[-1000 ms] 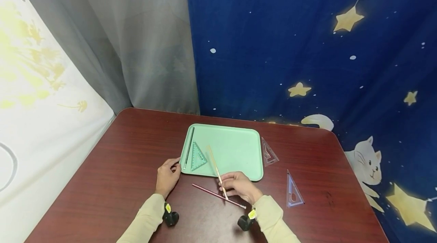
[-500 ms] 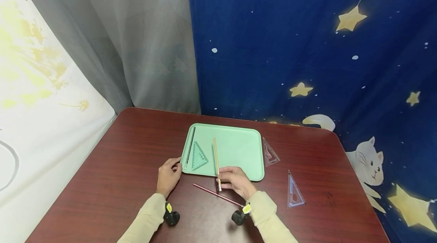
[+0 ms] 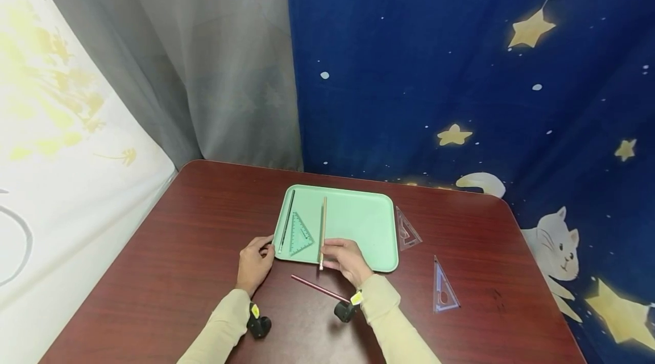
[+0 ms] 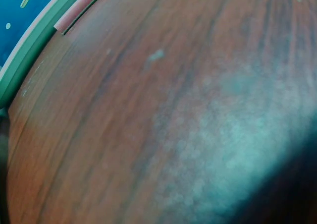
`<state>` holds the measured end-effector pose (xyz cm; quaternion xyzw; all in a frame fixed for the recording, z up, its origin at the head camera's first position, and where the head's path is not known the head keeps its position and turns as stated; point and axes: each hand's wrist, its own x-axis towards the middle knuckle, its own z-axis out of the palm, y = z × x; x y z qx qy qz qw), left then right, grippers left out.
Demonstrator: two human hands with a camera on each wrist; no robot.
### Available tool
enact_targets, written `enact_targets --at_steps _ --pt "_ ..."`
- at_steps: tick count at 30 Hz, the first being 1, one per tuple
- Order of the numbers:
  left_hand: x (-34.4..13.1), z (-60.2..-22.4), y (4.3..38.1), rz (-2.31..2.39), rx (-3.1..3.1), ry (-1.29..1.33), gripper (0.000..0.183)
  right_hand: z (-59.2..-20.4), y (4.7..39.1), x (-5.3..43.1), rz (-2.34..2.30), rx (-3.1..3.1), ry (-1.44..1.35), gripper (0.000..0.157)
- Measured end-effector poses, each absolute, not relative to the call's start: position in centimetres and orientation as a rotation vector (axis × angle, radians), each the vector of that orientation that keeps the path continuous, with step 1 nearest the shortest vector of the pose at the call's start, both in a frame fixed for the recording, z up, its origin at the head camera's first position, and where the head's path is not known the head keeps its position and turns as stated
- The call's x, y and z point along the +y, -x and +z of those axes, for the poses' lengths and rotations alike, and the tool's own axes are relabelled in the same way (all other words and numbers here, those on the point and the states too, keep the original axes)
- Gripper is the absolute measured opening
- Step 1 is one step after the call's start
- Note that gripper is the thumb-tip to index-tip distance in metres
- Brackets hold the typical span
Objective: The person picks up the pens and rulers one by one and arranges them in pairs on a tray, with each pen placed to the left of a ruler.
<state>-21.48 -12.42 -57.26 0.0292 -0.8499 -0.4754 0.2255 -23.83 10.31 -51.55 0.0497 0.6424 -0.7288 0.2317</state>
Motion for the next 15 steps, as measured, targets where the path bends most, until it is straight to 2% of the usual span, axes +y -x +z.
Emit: enact_targets --at_steps 15 --pt "-12.3 -57.4 21.6 -1.300 -2.341 -0.077 0.025 -52.2 25.9 8.2 -2.013 1.917 -0.288 0.034"
